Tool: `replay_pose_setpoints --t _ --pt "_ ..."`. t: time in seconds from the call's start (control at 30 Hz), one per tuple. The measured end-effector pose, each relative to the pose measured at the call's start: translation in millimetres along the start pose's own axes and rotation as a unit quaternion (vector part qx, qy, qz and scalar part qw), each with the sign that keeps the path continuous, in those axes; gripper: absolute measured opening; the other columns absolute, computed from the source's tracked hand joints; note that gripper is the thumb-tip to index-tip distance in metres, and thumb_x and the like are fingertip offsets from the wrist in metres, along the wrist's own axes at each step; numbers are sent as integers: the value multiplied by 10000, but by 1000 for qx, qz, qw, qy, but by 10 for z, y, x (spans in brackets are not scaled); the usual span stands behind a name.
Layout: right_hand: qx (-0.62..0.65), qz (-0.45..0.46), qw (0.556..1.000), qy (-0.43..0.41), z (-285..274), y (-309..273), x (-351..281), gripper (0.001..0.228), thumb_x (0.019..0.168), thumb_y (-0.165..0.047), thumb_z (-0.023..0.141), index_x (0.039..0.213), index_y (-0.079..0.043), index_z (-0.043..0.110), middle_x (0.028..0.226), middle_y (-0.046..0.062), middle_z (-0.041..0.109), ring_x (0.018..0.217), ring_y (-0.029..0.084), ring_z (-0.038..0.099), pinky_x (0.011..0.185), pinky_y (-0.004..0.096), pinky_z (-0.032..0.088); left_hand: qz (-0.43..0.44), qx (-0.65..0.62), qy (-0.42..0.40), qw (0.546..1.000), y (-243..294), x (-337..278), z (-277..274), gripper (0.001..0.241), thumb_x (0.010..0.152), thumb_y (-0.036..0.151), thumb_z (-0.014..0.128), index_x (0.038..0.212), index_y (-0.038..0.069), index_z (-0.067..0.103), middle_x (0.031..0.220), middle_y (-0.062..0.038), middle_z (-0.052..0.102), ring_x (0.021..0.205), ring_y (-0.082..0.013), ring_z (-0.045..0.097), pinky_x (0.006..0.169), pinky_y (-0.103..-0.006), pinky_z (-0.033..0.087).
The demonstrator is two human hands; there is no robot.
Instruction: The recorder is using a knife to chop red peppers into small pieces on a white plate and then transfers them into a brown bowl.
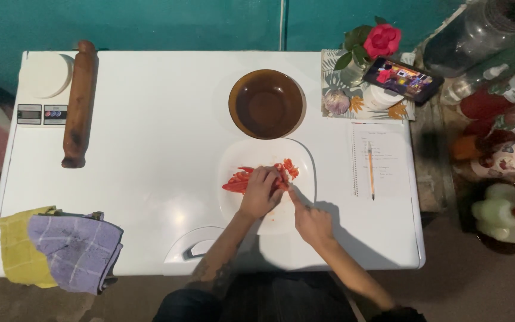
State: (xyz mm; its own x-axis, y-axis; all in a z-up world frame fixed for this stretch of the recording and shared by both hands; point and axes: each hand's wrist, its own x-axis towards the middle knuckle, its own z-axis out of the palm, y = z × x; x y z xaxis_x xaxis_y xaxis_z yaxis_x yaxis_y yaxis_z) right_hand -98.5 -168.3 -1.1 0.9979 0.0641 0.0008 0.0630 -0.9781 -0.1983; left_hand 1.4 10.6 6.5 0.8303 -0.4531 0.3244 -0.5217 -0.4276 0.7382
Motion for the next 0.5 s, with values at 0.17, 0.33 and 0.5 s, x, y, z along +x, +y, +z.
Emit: replay_pose_setpoints --t 0.17,0.33,0.5 --pt "-3 2 1000 -14 -46 -67 50 698 846 -117 618 1524 -214 481 588 117 675 460 339 658 447 503 541 7 26 23 999 -2 -30 61 386 810 140 768 1165 82 628 1226 -142 585 1195 -394 517 1090 -539 420" --pt "-11 1 1000 -17 -38 -17 -46 716 837 -107 621 1526 -235 476 591 121 672 468 331 660 457 493 545 -7 41 29 999 67 -25 72 398 814 140 745 1208 135 690 1217 -141 585 1200 -391 517 1054 -527 429" --pt "-26 4 999 -35 -60 56 -240 719 842 -121 620 1536 -210 453 578 126 673 464 329 669 465 499 550 -5 34 29 999 48 -20 67 365 816 177 751 1172 134 685 1215 -123 596 1193 -387 521 1073 -527 427"
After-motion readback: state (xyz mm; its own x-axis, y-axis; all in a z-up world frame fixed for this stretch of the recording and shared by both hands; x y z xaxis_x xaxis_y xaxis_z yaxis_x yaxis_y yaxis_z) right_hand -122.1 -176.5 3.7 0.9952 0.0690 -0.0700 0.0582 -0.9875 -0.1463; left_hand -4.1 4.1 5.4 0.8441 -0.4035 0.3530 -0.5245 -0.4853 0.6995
